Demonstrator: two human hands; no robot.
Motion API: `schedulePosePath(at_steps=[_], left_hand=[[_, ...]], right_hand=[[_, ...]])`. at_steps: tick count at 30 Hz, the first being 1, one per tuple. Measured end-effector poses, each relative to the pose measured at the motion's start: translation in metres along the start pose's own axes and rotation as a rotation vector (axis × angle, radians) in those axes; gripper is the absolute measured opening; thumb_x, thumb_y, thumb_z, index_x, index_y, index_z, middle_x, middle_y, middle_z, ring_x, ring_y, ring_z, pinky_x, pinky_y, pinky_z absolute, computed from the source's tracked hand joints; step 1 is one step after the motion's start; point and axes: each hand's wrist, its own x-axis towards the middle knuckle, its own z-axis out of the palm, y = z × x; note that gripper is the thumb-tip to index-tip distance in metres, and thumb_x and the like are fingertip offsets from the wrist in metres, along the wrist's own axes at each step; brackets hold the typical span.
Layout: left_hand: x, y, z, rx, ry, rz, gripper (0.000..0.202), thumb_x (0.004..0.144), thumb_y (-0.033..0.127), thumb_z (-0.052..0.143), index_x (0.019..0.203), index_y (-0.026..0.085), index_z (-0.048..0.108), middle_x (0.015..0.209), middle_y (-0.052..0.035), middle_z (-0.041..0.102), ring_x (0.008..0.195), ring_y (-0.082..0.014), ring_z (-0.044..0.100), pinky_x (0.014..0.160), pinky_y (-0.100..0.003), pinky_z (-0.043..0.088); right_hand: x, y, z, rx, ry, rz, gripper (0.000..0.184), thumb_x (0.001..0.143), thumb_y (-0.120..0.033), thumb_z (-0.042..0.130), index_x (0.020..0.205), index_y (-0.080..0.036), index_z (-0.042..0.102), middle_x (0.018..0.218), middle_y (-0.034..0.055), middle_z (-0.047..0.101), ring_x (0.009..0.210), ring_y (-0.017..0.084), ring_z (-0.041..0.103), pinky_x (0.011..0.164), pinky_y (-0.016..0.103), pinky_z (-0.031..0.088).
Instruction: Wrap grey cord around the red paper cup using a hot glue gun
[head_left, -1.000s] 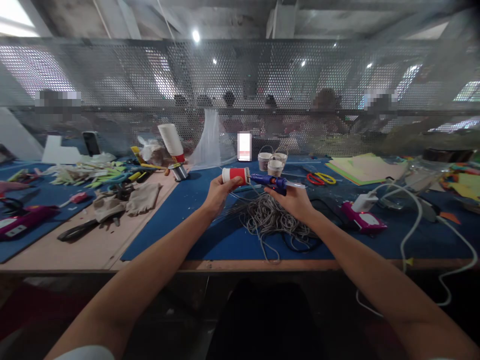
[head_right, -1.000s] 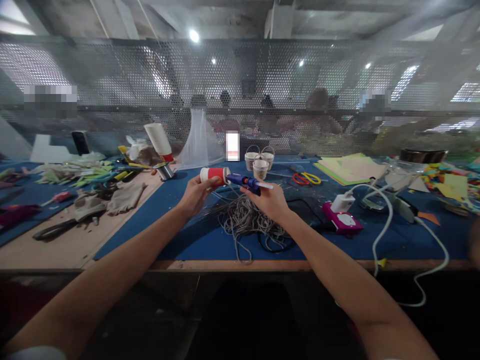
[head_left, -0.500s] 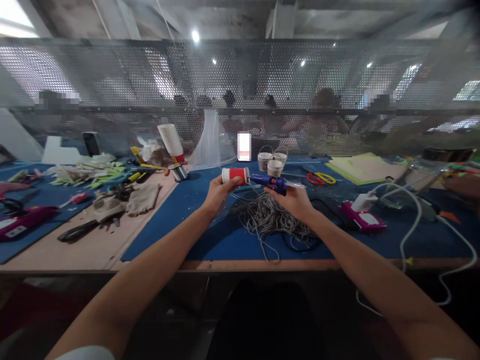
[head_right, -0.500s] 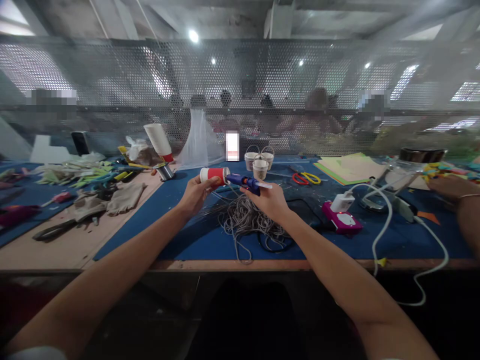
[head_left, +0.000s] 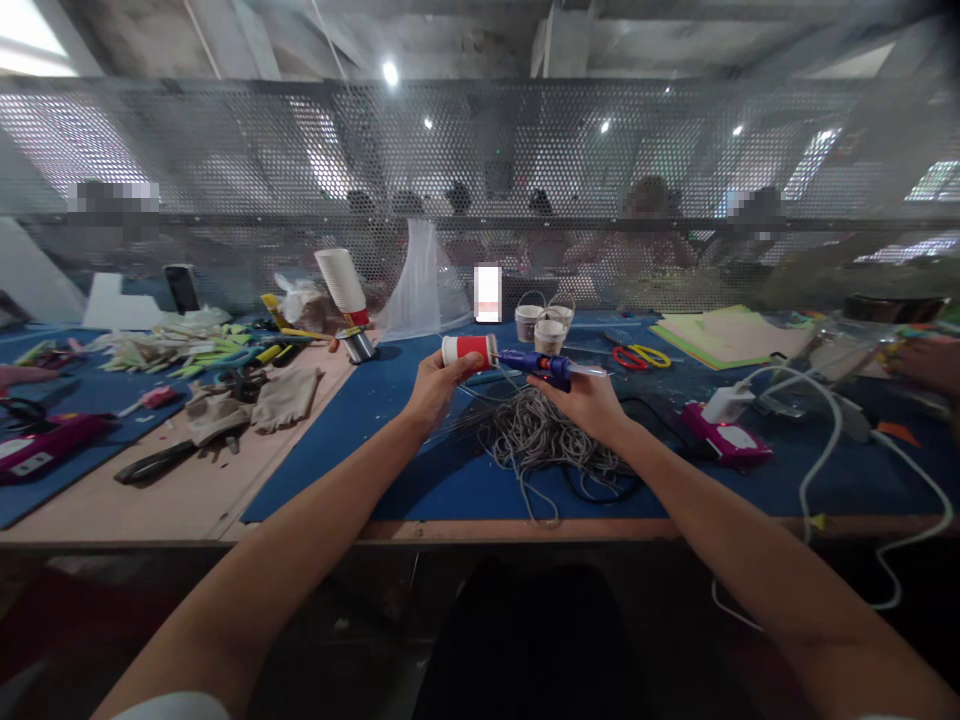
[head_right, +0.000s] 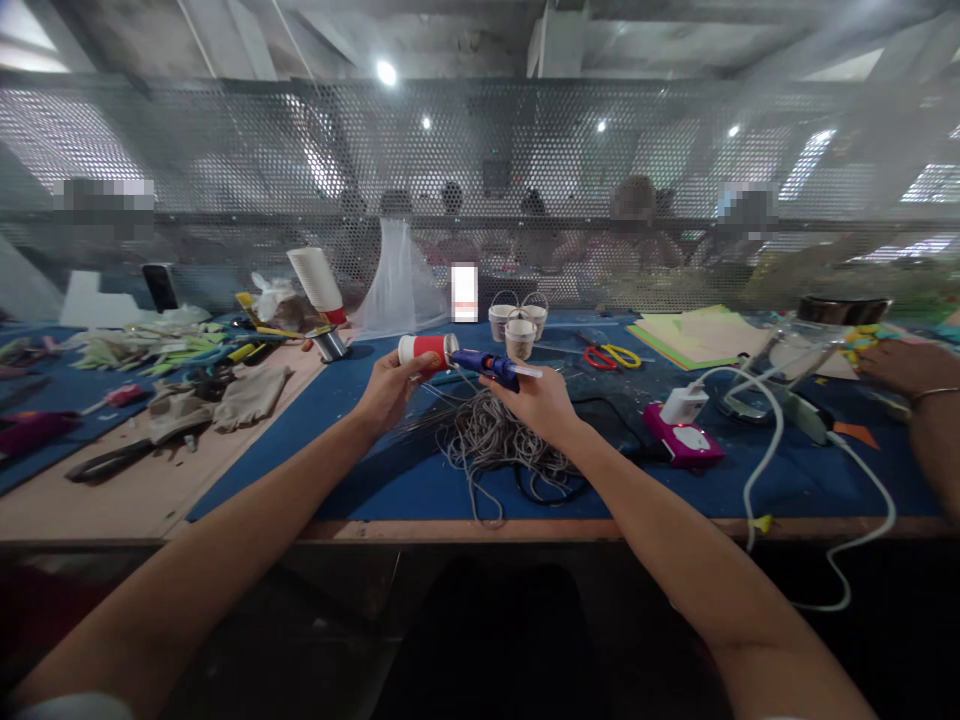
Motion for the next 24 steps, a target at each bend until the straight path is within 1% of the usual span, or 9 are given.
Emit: schedulePosePath(at_steps=[5,10,17,24], left_hand=[[-0.0007,0.0013,0.0012,0.002,0.000,0.001,0.030,0.069,0.029,0.084,0.093,0.013,0.075,0.092,-0.0078,0.074,0.085,-0.0180,0.067,0.088,-0.034,0.051],[-0.0005,0.0013,0.0012,0.012,0.000,0.009,0.030,0.068,0.030,0.084,0.092,0.014,0.075,0.091,-0.0071,0.075,0.085,-0.0189,0.067,0.088,-0.035,0.050],[0.0001,0.0015,0.0006,0.017,0.014,-0.004,0.030,0.068,0.030,0.085,0.092,0.015,0.075,0.088,-0.0060,0.074,0.082,-0.0180,0.066,0.085,-0.034,0.050],[-0.0006,0.0029,0.0020,0.016,0.022,-0.008,0.029,0.067,0.030,0.085,0.090,0.015,0.075,0.087,-0.0052,0.074,0.081,-0.0179,0.066,0.085,-0.034,0.049]], right_hand=[[-0.0001,0.0007,-0.0001,0.013,-0.009,-0.008,0.050,0.091,-0.065,0.055,0.097,-0.019,0.076,0.072,0.0088,0.074,0.067,0.027,0.069,0.061,0.035,0.046],[-0.0007,0.0038,0.0022,0.002,-0.007,-0.017,0.048,0.091,-0.064,0.054,0.103,-0.021,0.074,0.072,0.0071,0.074,0.067,0.026,0.069,0.062,0.034,0.046],[-0.0003,0.0053,0.0030,0.024,-0.033,-0.017,0.048,0.091,-0.064,0.055,0.097,-0.021,0.074,0.070,0.0063,0.072,0.064,0.024,0.067,0.060,0.032,0.044],[-0.0009,0.0046,0.0014,0.034,-0.048,-0.027,0.046,0.091,-0.062,0.055,0.099,-0.021,0.074,0.070,0.0055,0.072,0.064,0.023,0.067,0.060,0.032,0.043]])
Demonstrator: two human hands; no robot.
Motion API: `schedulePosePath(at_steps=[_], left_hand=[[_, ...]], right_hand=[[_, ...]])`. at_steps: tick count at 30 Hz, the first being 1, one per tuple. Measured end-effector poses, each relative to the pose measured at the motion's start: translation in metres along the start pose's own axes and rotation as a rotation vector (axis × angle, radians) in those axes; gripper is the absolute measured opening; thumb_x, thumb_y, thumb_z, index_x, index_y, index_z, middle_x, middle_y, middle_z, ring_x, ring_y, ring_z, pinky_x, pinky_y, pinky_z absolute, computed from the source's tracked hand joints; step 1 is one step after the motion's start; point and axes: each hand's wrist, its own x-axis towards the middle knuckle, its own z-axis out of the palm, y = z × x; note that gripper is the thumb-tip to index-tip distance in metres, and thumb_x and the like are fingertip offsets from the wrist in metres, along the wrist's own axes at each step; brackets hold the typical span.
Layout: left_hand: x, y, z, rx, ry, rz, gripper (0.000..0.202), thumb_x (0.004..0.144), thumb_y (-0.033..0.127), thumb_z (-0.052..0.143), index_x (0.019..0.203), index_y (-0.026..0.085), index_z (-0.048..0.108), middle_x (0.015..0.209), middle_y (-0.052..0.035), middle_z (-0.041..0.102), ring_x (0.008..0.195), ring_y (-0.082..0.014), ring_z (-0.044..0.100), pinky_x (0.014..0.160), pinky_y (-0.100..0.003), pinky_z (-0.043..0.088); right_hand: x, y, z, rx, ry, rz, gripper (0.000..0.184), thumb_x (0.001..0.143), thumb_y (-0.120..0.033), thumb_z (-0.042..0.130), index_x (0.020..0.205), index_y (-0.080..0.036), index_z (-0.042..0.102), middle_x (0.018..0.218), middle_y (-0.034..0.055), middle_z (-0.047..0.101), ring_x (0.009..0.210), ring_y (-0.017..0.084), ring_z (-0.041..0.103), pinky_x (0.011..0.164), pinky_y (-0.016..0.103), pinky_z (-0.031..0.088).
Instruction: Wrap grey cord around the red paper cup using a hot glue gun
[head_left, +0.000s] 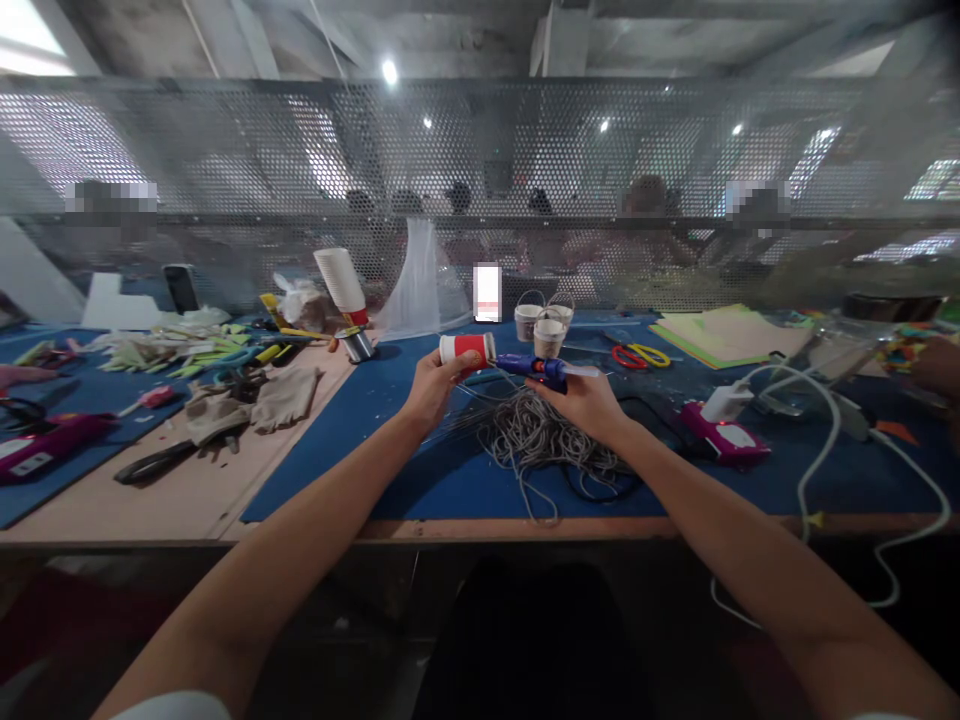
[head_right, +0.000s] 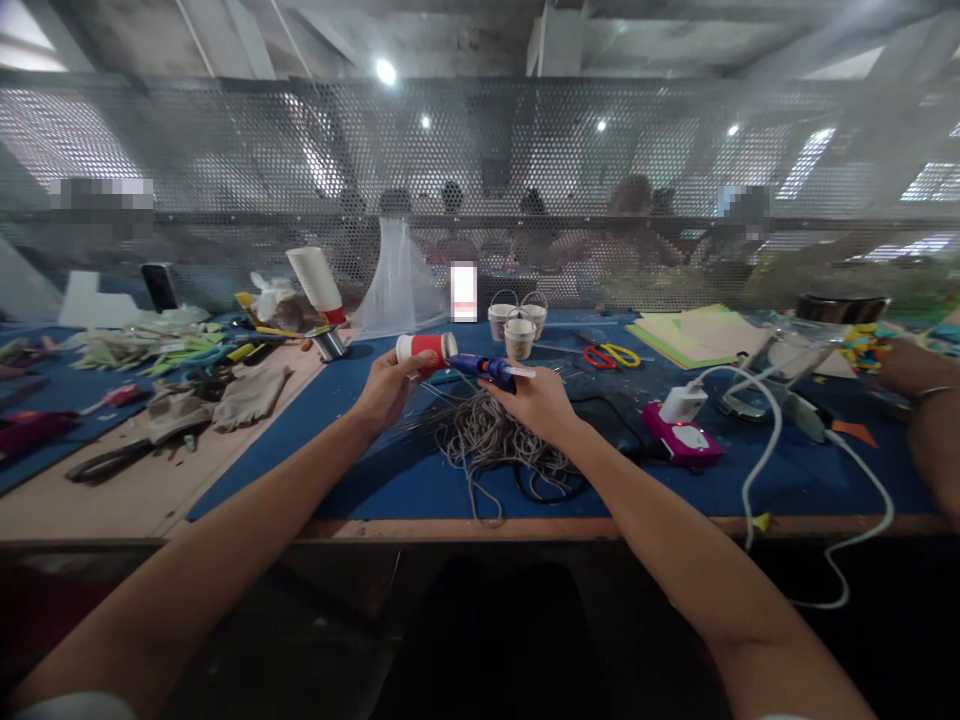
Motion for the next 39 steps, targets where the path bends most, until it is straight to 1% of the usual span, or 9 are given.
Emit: schedulePosePath(at_steps=[6,14,19,26,30,32,34,36,39], left_hand=[[0.002,-0.003,-0.003,0.004,0.005,0.000,0.030,0.067,0.031,0.084,0.091,0.016,0.074,0.087,-0.0050,0.073,0.081,-0.0177,0.065,0.085,-0.034,0.049],[0.001,-0.001,-0.002,-0.003,0.023,-0.024,0.030,0.067,0.030,0.085,0.090,0.016,0.074,0.085,-0.0045,0.072,0.079,-0.0167,0.064,0.081,-0.032,0.048],[0.002,-0.001,-0.003,0.000,0.003,-0.022,0.029,0.067,0.030,0.084,0.091,0.016,0.074,0.087,-0.0050,0.073,0.081,-0.0178,0.065,0.084,-0.034,0.048],[0.002,-0.001,-0.002,-0.006,0.008,-0.028,0.028,0.066,0.030,0.084,0.089,0.016,0.073,0.085,-0.0047,0.073,0.080,-0.0178,0.065,0.084,-0.035,0.049],[0.001,0.001,-0.001,-0.018,0.012,-0.039,0.028,0.066,0.029,0.084,0.089,0.016,0.074,0.087,-0.0049,0.073,0.081,-0.0177,0.065,0.083,-0.034,0.050],[0.001,0.002,0.000,-0.018,0.012,-0.047,0.028,0.067,0.028,0.084,0.089,0.016,0.074,0.089,-0.0057,0.074,0.082,-0.0181,0.065,0.083,-0.034,0.050],[0.001,0.002,-0.001,-0.017,0.013,-0.058,0.028,0.067,0.027,0.084,0.090,0.016,0.074,0.090,-0.0066,0.074,0.083,-0.0188,0.066,0.082,-0.034,0.050],[0.002,0.001,-0.001,-0.016,0.019,-0.069,0.028,0.067,0.027,0.084,0.090,0.015,0.074,0.090,-0.0071,0.074,0.084,-0.0192,0.067,0.082,-0.034,0.051],[0.002,0.000,-0.002,-0.012,0.029,-0.083,0.028,0.067,0.028,0.085,0.090,0.015,0.074,0.090,-0.0077,0.074,0.083,-0.0189,0.067,0.081,-0.034,0.052]], right_hand=[[0.000,-0.002,-0.003,0.001,-0.008,-0.009,0.043,0.092,-0.060,0.056,0.098,-0.022,0.074,0.071,0.0052,0.072,0.062,0.022,0.065,0.059,0.031,0.042],[0.000,-0.003,-0.003,0.009,-0.019,-0.017,0.042,0.093,-0.059,0.055,0.097,-0.022,0.075,0.071,0.0050,0.072,0.062,0.022,0.065,0.060,0.031,0.042],[0.000,-0.003,-0.005,0.006,-0.031,-0.008,0.043,0.092,-0.060,0.054,0.099,-0.023,0.075,0.070,0.0041,0.071,0.060,0.021,0.064,0.059,0.030,0.041],[0.001,-0.004,-0.003,0.030,-0.014,0.028,0.039,0.090,-0.057,0.059,0.095,-0.022,0.075,0.073,0.0064,0.073,0.068,0.025,0.069,0.062,0.033,0.046],[0.002,-0.004,-0.002,0.142,-0.009,0.047,0.038,0.090,-0.057,0.060,0.090,-0.021,0.074,0.076,0.0071,0.074,0.074,0.027,0.071,0.066,0.035,0.049],[0.002,-0.006,-0.004,0.207,-0.001,0.081,0.039,0.088,-0.059,0.062,0.088,-0.022,0.073,0.072,0.0062,0.072,0.073,0.027,0.070,0.065,0.036,0.050],[0.003,-0.008,-0.007,0.312,-0.021,0.155,0.040,0.085,-0.061,0.064,0.091,-0.023,0.071,0.065,0.0030,0.069,0.062,0.024,0.068,0.060,0.035,0.050],[0.004,-0.010,-0.011,0.461,-0.068,0.244,0.042,0.083,-0.062,0.066,0.099,-0.024,0.066,0.060,-0.0012,0.065,0.047,0.019,0.060,0.052,0.033,0.048],[0.007,-0.012,-0.018,0.670,-0.146,0.300,0.042,0.083,-0.058,0.067,0.104,-0.022,0.059,0.056,-0.0053,0.060,0.040,0.014,0.054,0.050,0.031,0.047]])
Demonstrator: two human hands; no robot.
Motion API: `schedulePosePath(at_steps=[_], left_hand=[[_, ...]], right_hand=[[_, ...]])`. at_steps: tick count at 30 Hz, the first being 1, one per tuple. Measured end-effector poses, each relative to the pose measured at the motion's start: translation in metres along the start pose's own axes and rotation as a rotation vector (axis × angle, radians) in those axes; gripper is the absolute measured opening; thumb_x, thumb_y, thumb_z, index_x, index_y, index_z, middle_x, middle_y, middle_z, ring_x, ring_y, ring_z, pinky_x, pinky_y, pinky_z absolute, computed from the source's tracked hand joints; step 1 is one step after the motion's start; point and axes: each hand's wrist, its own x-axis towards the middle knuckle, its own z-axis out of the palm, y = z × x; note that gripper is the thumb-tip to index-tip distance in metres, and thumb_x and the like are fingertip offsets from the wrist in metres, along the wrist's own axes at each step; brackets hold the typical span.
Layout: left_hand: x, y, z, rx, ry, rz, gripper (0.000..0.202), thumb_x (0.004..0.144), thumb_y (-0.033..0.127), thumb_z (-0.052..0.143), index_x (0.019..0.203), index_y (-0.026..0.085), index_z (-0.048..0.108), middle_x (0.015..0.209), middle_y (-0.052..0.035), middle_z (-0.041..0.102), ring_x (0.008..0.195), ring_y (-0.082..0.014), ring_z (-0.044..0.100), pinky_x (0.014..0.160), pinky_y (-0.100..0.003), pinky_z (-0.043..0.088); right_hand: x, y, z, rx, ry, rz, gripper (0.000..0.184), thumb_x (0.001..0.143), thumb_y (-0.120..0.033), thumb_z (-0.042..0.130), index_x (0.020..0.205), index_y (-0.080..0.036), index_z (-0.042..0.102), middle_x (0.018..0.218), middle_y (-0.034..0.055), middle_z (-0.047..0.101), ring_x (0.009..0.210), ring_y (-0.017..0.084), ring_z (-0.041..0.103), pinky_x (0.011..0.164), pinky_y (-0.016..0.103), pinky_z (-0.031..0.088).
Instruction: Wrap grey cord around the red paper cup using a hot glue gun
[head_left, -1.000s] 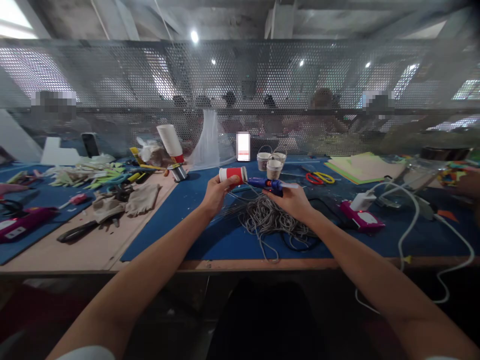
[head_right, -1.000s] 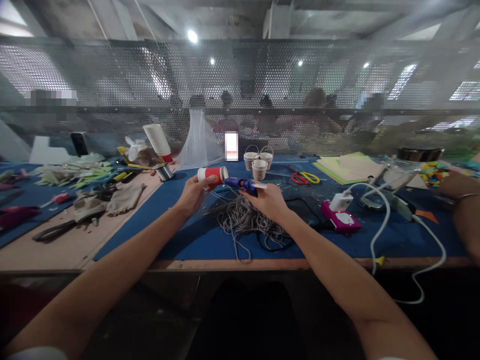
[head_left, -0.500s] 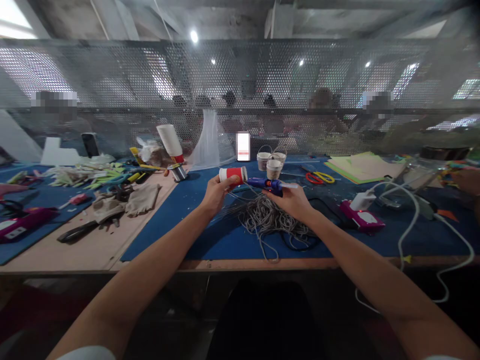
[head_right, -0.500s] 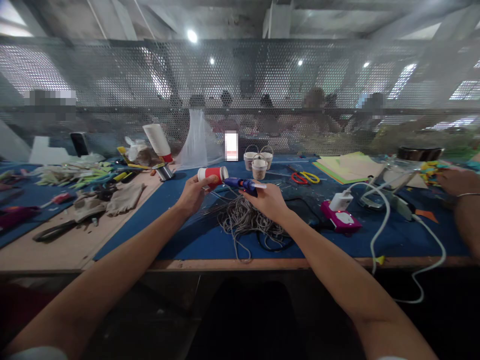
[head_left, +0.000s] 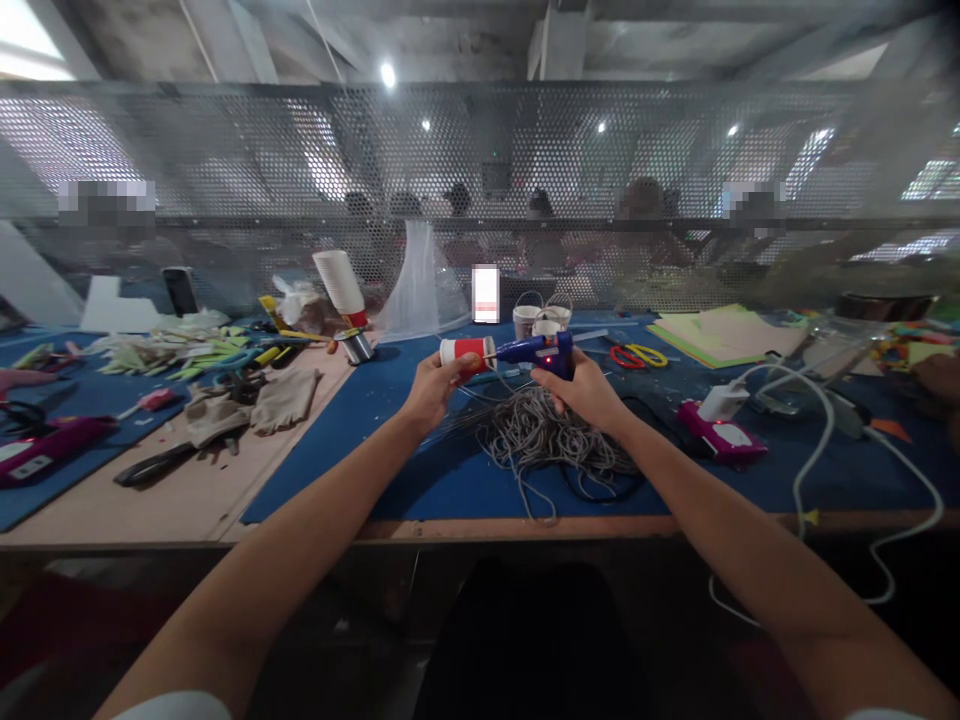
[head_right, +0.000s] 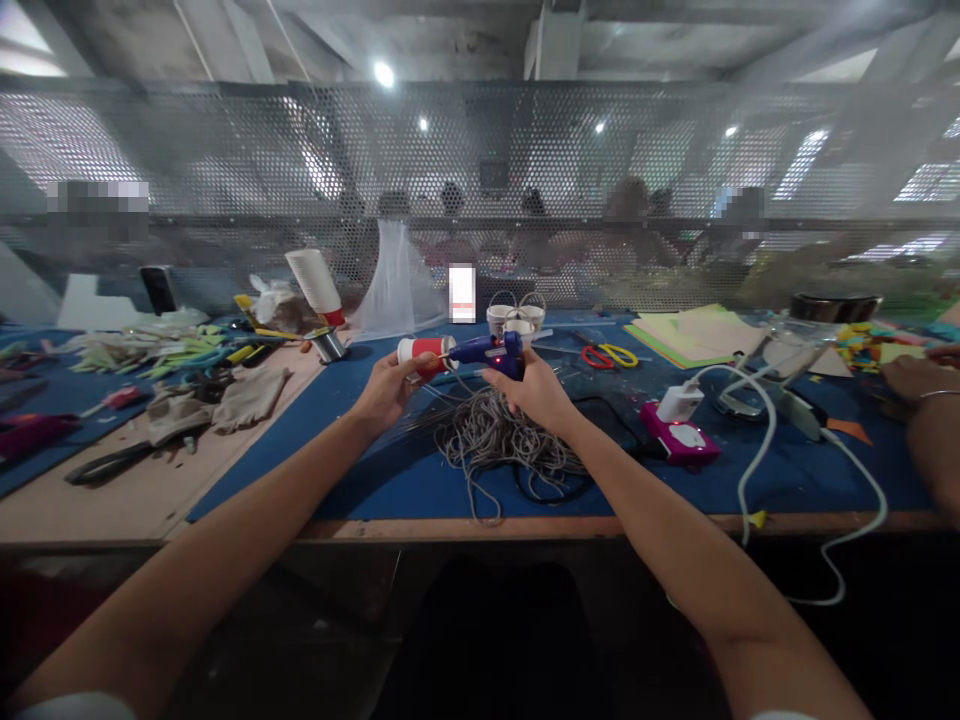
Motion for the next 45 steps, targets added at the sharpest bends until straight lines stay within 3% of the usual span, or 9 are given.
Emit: schedulePosePath(at_steps=[5,13,17,24,28,36,39,42,45], left_hand=[[-0.002,0.001,0.001,0.017,-0.019,-0.011,0.031,0.066,0.030,0.086,0.089,0.014,0.073,0.090,-0.0082,0.074,0.084,-0.0187,0.067,0.081,-0.033,0.052],[0.001,-0.005,-0.004,0.011,-0.036,-0.018,0.031,0.067,0.031,0.087,0.089,0.015,0.074,0.087,-0.0055,0.073,0.080,-0.0157,0.065,0.075,-0.029,0.051],[0.001,-0.005,-0.002,0.008,-0.040,-0.019,0.027,0.068,0.029,0.086,0.088,0.015,0.074,0.086,-0.0064,0.072,0.078,-0.0159,0.065,0.073,-0.029,0.052],[-0.002,-0.001,0.002,-0.020,-0.027,-0.031,0.031,0.065,0.028,0.087,0.089,0.014,0.074,0.087,-0.0062,0.072,0.079,-0.0157,0.065,0.076,-0.029,0.052],[-0.003,0.000,0.002,-0.014,-0.025,-0.038,0.035,0.062,0.031,0.088,0.089,0.014,0.074,0.087,-0.0059,0.073,0.080,-0.0161,0.064,0.077,-0.030,0.052],[-0.005,0.000,0.003,-0.018,-0.047,-0.040,0.038,0.060,0.034,0.089,0.089,0.014,0.074,0.087,-0.0060,0.073,0.080,-0.0172,0.065,0.080,-0.032,0.051],[-0.006,0.000,0.004,-0.007,-0.055,-0.043,0.037,0.060,0.035,0.089,0.087,0.014,0.074,0.085,-0.0059,0.074,0.080,-0.0175,0.065,0.081,-0.033,0.051],[-0.006,-0.001,0.005,-0.012,-0.068,-0.024,0.035,0.061,0.033,0.088,0.088,0.015,0.074,0.089,-0.0061,0.074,0.083,-0.0180,0.065,0.082,-0.033,0.051],[-0.004,-0.002,0.004,-0.014,-0.070,-0.007,0.033,0.064,0.032,0.087,0.089,0.015,0.075,0.090,-0.0068,0.074,0.083,-0.0181,0.065,0.081,-0.033,0.052]], right_hand=[[0.006,0.002,-0.004,0.171,-0.043,0.040,0.038,0.081,-0.057,0.069,0.089,-0.020,0.059,0.065,-0.0009,0.063,0.051,0.015,0.059,0.055,0.030,0.048],[0.018,0.025,-0.020,0.044,0.154,0.154,0.049,0.075,-0.066,0.070,0.070,-0.017,0.065,0.062,-0.0023,0.054,0.060,0.012,0.046,0.058,0.028,0.033],[0.025,0.038,-0.033,-0.012,0.231,0.204,0.052,0.069,-0.067,0.074,0.082,-0.016,0.070,0.071,0.0002,0.063,0.064,0.014,0.051,0.061,0.027,0.036],[0.034,0.070,-0.057,-0.542,0.188,0.294,0.055,0.084,-0.070,0.054,0.061,-0.020,0.060,0.059,0.0011,0.058,0.062,0.018,0.055,0.058,0.029,0.032],[0.036,0.080,-0.063,-0.731,0.105,0.431,0.053,0.090,-0.065,0.049,0.070,-0.020,0.069,0.073,0.0059,0.069,0.078,0.022,0.066,0.065,0.029,0.039],[0.034,0.086,-0.057,-0.815,0.158,0.578,0.041,0.088,-0.056,0.059,0.096,-0.017,0.071,0.101,0.0169,0.074,0.102,0.031,0.069,0.084,0.037,0.045],[0.032,0.079,-0.051,-0.909,0.253,0.504,0.038,0.089,-0.049,0.062,0.104,-0.014,0.066,0.116,0.0214,0.069,0.114,0.034,0.063,0.092,0.042,0.044],[0.031,0.060,-0.037,-0.839,0.353,0.237,0.025,0.092,-0.039,0.057,0.102,-0.017,0.064,0.119,0.0176,0.068,0.117,0.031,0.061,0.097,0.043,0.043],[0.032,0.035,-0.013,-0.395,0.125,0.126,0.025,0.095,-0.042,0.053,0.098,-0.020,0.064,0.102,0.0104,0.075,0.099,0.024,0.068,0.092,0.037,0.049]])
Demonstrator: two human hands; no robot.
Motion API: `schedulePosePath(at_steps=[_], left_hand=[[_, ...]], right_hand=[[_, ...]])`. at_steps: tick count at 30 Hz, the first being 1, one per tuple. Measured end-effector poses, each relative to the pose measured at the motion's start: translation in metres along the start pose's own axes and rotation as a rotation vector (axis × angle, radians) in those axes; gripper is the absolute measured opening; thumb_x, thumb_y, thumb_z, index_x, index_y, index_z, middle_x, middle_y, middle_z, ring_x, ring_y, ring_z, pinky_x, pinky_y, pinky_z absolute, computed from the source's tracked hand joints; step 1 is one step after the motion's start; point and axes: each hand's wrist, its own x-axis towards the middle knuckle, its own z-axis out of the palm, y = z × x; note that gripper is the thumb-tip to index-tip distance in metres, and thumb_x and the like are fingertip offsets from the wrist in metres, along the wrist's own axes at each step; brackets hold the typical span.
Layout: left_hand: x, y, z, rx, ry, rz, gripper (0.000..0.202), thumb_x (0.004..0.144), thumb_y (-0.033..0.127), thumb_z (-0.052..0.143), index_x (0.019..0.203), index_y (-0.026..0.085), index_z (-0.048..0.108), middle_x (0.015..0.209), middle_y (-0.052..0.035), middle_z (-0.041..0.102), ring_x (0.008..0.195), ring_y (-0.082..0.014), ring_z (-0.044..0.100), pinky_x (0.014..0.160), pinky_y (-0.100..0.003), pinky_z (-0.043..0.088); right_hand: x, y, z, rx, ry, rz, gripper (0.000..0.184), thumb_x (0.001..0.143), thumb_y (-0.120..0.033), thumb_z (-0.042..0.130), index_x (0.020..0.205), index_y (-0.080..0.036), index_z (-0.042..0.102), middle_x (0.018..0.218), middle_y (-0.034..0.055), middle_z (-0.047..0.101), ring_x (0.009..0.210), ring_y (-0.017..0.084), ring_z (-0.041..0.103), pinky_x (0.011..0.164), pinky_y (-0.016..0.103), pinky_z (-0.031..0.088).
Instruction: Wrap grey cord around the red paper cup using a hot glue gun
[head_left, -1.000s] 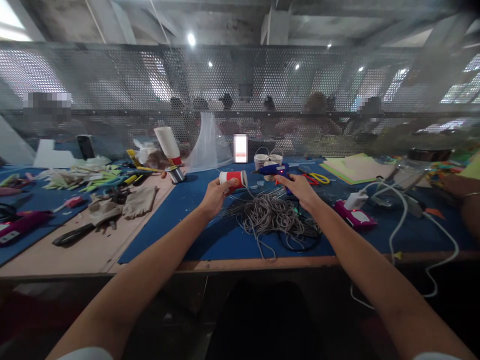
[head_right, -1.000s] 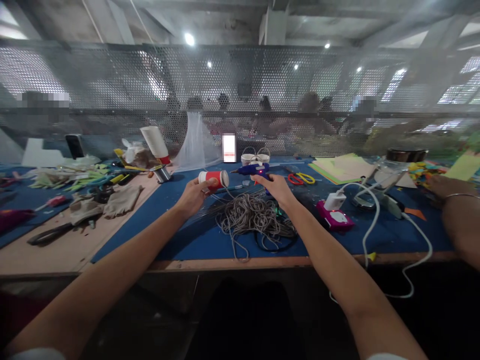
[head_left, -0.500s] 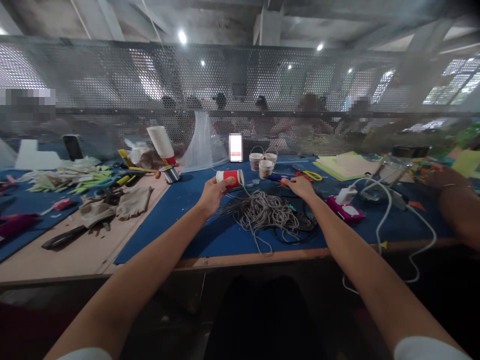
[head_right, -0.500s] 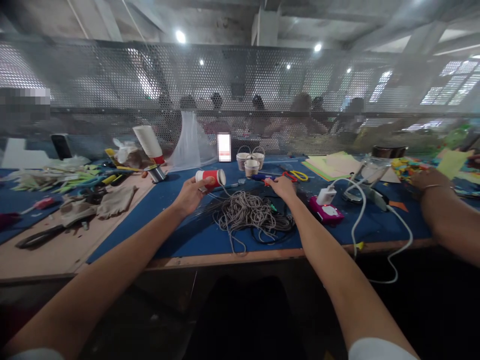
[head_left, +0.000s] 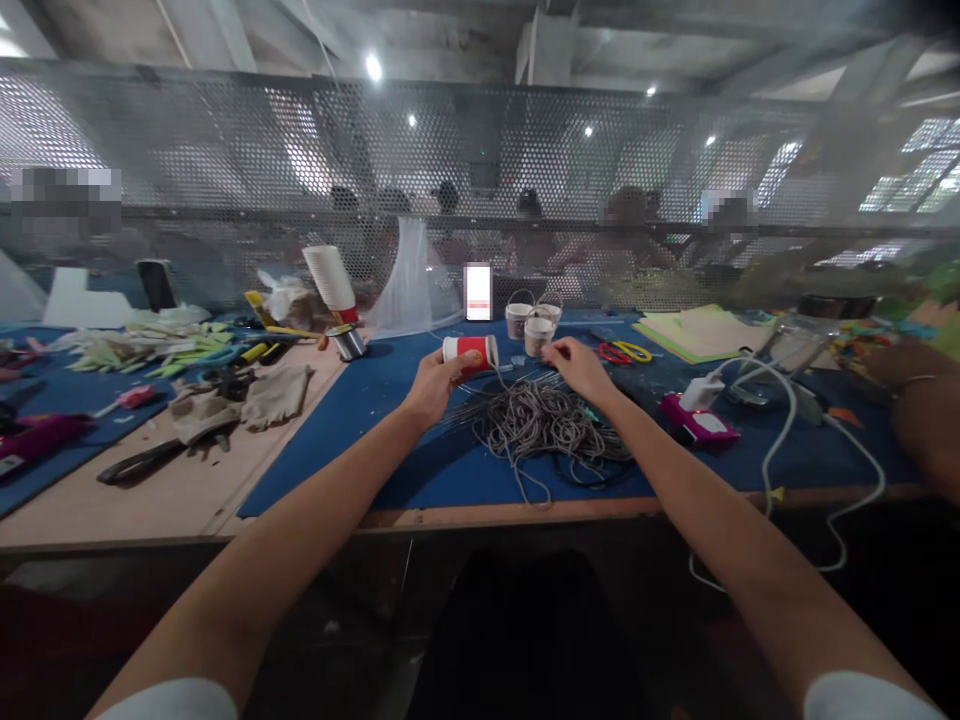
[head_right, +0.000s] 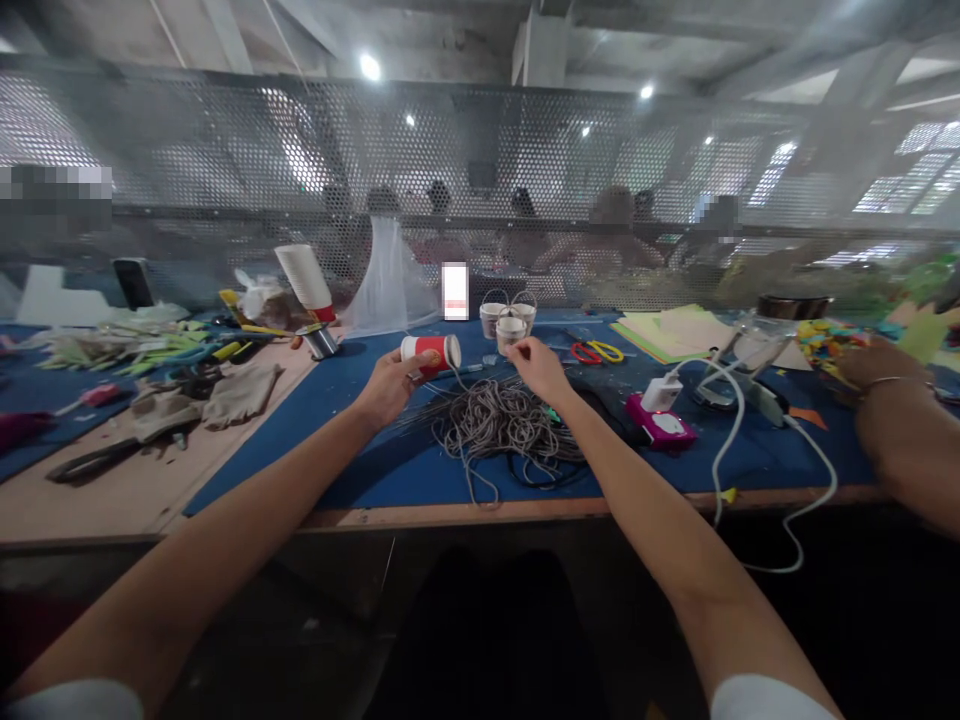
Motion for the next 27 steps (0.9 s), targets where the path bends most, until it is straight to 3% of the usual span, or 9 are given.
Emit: schedulePosePath(at_steps=[3,7,9,12,17,27], left_hand=[[0.002,-0.001,-0.003,0.000,0.010,0.025,0.033,0.066,0.031,0.086,0.092,0.015,0.074,0.091,-0.0071,0.073,0.082,-0.0176,0.065,0.080,-0.033,0.052],[0.003,-0.001,-0.004,-0.019,0.032,0.053,0.033,0.067,0.031,0.085,0.094,0.015,0.074,0.091,-0.0069,0.073,0.082,-0.0175,0.066,0.081,-0.034,0.051],[0.003,-0.001,-0.004,-0.012,0.040,0.061,0.031,0.068,0.031,0.085,0.092,0.015,0.074,0.089,-0.0067,0.073,0.081,-0.0176,0.066,0.081,-0.034,0.051],[0.000,0.001,0.000,0.020,0.031,0.061,0.031,0.068,0.031,0.085,0.091,0.015,0.074,0.088,-0.0060,0.073,0.080,-0.0172,0.065,0.083,-0.034,0.051],[-0.004,0.003,0.003,0.063,0.013,0.076,0.028,0.068,0.031,0.085,0.088,0.014,0.074,0.085,-0.0055,0.073,0.079,-0.0174,0.066,0.084,-0.034,0.051],[-0.003,-0.002,0.001,0.108,-0.050,0.081,0.032,0.070,0.035,0.084,0.091,0.013,0.075,0.088,-0.0064,0.075,0.081,-0.0186,0.067,0.086,-0.034,0.052]], right_hand=[[-0.008,-0.031,0.016,0.330,-0.284,-0.054,0.035,0.092,-0.051,0.058,0.102,-0.018,0.066,0.106,0.0124,0.076,0.101,0.024,0.070,0.095,0.038,0.050],[-0.019,-0.053,0.029,0.407,-0.447,-0.022,0.036,0.082,-0.038,0.074,0.109,-0.016,0.065,0.100,0.0125,0.077,0.094,0.025,0.072,0.089,0.037,0.054],[-0.023,-0.056,0.030,0.366,-0.406,-0.103,0.027,0.086,-0.035,0.069,0.105,-0.016,0.067,0.084,0.0080,0.076,0.081,0.021,0.072,0.082,0.035,0.054],[-0.028,-0.057,0.027,0.229,-0.214,-0.245,0.024,0.093,-0.040,0.059,0.099,-0.018,0.068,0.069,0.0017,0.070,0.065,0.017,0.067,0.071,0.031,0.050],[-0.035,-0.062,0.021,-0.066,0.063,-0.443,0.025,0.100,-0.040,0.050,0.098,-0.023,0.068,0.081,0.0027,0.072,0.073,0.018,0.065,0.069,0.029,0.043],[-0.037,-0.062,0.019,-0.114,0.143,-0.572,0.022,0.101,-0.037,0.049,0.103,-0.024,0.067,0.097,0.0035,0.074,0.084,0.018,0.067,0.074,0.029,0.044]])
